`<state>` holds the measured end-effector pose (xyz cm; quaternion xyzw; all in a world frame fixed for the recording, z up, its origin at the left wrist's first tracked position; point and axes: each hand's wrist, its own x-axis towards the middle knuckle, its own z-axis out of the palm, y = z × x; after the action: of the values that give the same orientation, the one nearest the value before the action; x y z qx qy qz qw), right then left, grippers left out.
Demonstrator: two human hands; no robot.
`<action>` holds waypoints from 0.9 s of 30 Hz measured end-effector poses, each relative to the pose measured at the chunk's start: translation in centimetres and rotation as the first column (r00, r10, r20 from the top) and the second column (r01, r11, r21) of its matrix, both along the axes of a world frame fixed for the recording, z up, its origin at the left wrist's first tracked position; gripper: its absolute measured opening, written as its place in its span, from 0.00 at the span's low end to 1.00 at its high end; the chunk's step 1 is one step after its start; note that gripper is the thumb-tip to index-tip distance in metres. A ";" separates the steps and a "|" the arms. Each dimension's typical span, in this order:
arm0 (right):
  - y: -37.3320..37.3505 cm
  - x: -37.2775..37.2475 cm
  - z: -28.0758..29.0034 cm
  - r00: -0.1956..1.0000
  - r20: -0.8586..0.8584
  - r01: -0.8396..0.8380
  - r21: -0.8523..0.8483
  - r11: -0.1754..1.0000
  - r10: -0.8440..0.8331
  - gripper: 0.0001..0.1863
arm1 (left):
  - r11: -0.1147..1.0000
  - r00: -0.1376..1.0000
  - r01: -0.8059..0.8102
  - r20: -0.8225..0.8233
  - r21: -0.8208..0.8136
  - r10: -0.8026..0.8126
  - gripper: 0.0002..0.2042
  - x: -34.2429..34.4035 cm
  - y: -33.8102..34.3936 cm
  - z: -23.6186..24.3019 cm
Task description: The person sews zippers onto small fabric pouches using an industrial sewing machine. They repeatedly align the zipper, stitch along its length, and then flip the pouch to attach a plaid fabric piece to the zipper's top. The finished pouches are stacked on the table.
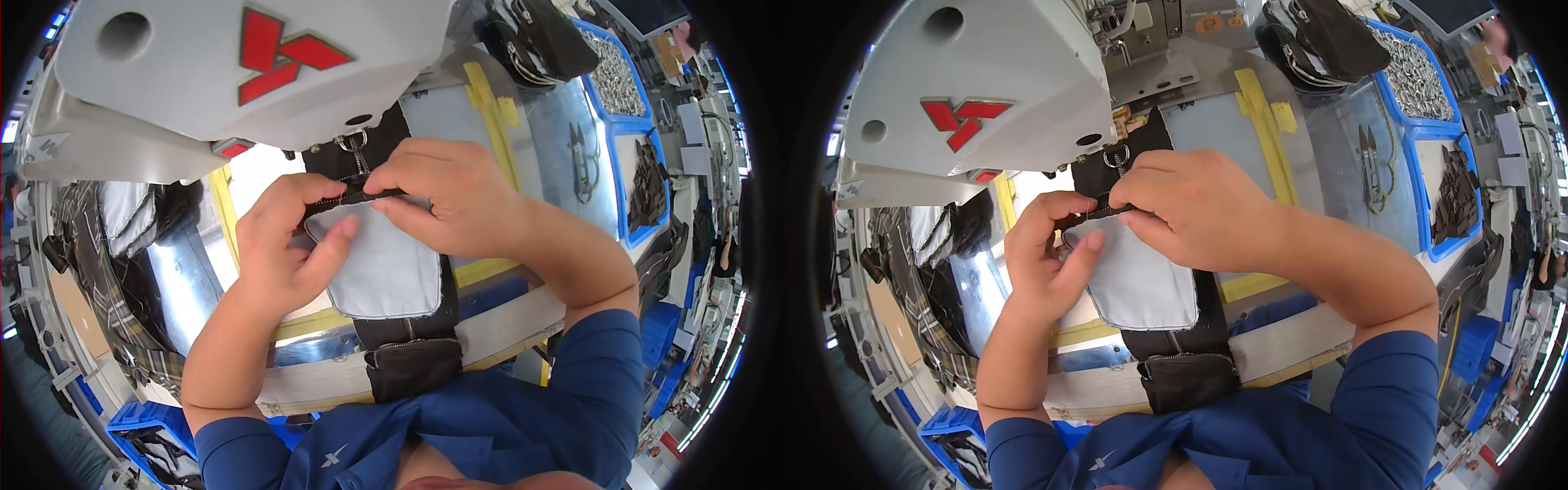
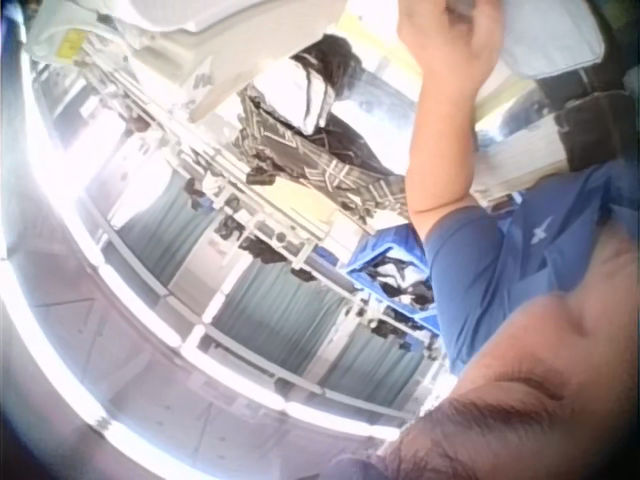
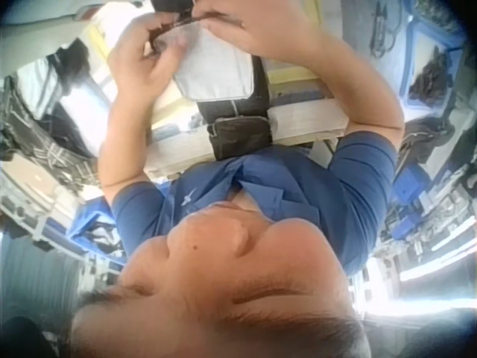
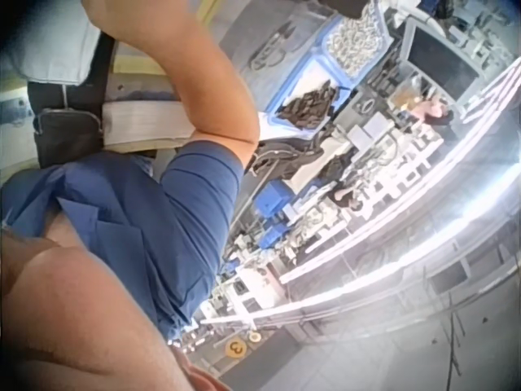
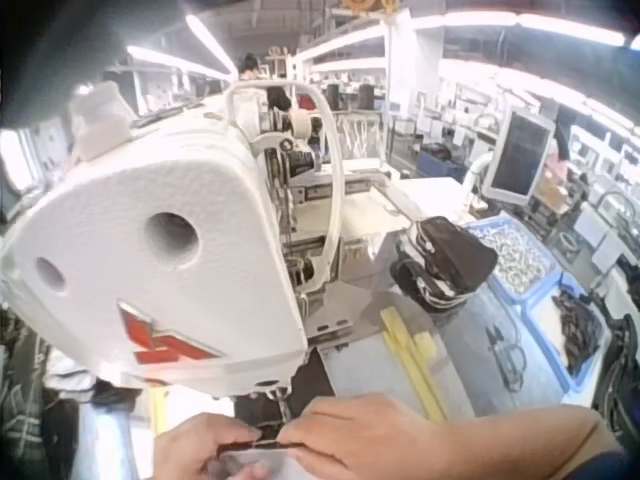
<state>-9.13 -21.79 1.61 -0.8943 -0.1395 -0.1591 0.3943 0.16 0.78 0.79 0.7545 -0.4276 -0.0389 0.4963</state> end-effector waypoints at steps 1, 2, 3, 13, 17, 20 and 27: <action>0.1 0.0 -0.1 1.000 -0.001 -0.007 0.009 1.000 0.007 0.06 | 1.000 1.000 0.016 -0.001 -0.016 -0.016 0.10 0.1 0.1 -0.2; 0.2 0.0 -0.2 1.000 -0.001 -0.015 0.018 1.000 0.015 0.06 | 0.999 0.999 0.032 -0.001 -0.031 -0.032 0.10 0.3 0.1 -0.4; 0.3 0.1 -0.1 1.000 0.016 -0.022 0.012 1.000 0.022 0.07 | 0.998 0.999 0.047 -0.002 -0.047 -0.047 0.10 0.4 0.2 -0.6; 0.0 0.1 0.0 0.999 -0.001 -0.040 0.014 0.999 0.040 0.07 | 0.999 0.998 0.021 -0.052 0.028 -0.020 0.05 0.0 0.0 -0.1; 0.1 0.3 -0.5 0.999 -0.009 -0.044 0.078 0.996 0.045 0.07 | 1.000 1.000 0.015 -0.005 0.022 -0.015 0.05 0.0 0.0 -0.1; 0.3 0.4 -0.2 0.998 -0.040 -0.047 0.180 0.983 0.055 0.07 | 1.000 0.999 0.012 0.034 0.002 -0.012 0.06 -0.3 -0.2 -0.2; 0.3 0.4 0.0 0.988 -0.141 -0.028 0.191 0.981 0.056 0.05 | 1.000 0.999 0.019 0.041 -0.006 -0.018 0.06 -0.3 -0.2 -0.1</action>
<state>-8.70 -21.46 1.66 -0.8590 -0.1134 -0.0975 0.4896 -0.18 0.55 0.66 0.7496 -0.4449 -0.0265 0.4894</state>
